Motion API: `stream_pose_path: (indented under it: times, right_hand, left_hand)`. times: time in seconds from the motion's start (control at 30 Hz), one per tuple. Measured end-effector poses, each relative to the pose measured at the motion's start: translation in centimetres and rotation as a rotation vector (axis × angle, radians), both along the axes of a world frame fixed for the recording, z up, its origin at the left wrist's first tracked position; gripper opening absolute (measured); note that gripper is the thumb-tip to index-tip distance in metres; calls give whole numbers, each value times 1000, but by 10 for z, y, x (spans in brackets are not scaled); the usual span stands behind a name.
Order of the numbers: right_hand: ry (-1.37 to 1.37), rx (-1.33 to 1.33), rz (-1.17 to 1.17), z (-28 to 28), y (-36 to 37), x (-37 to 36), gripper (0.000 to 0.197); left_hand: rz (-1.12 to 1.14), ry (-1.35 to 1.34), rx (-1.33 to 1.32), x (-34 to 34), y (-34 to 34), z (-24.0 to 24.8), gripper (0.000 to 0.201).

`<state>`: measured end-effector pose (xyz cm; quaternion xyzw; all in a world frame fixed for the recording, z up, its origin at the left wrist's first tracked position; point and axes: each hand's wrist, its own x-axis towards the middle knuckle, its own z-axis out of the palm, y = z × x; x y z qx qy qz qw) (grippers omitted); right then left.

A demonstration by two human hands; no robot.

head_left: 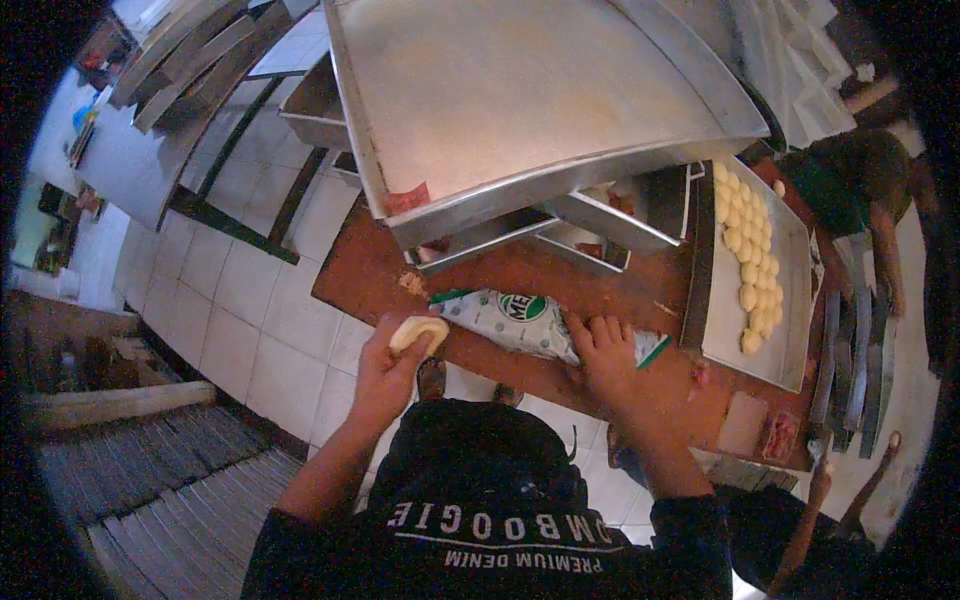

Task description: The person prepares dough balls by taking small portions of dough, flattening them, filling them with a substance from a tube, and sealing them into round shapes. They place the finished dough balls onto metal baking trays. The person also greases the baking trays with a brush before placing the dough.

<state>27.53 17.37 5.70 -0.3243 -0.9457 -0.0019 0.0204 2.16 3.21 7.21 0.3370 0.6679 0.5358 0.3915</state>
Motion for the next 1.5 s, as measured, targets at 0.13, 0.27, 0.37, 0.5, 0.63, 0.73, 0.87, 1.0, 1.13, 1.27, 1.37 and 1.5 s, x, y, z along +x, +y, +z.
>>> stream_pose_path:
  times: [0.13,0.27,0.37,0.5,0.63,0.73,0.87,1.0,1.13,1.27,1.37,1.5]
  right_hand:
    - [536,-197,195,29,-25,-28,47]
    - [693,-935,292,45,-45,-63,26]
    - [633,-1048,125,24,-43,-70,20]
    - [478,-684,0,12,-14,-66,42]
    - [217,-159,-57,3,-14,-82,66]
    - [142,-216,-42,-5,-14,-85,61]
    - [265,-310,23,-26,-4,-70,55]
    - [299,-316,24,-23,-5,-67,50]
    - [359,-343,39,-21,-3,-68,43]
    - [325,-348,55,-25,1,-68,39]
    - [346,-332,87,-23,4,-68,40]
    - [249,-187,158,-34,5,-63,53]
  left_hand:
    - [146,-129,28,40,13,-9,21]
    - [8,84,-104,57,10,0,16]
    - [50,-301,-40,55,0,-13,23]
    - [196,-910,-13,36,-22,-7,37]
    - [339,-836,143,3,-14,-21,34]
    - [329,-714,93,-12,-12,-38,34]
    - [228,-715,170,-2,3,-59,38]
    - [133,-731,228,15,17,-57,44]
    - [115,-688,241,16,19,-62,47]
    - [113,-640,230,19,16,-58,48]
    - [133,-694,291,19,15,-54,51]
    - [171,-790,378,4,2,-35,58]
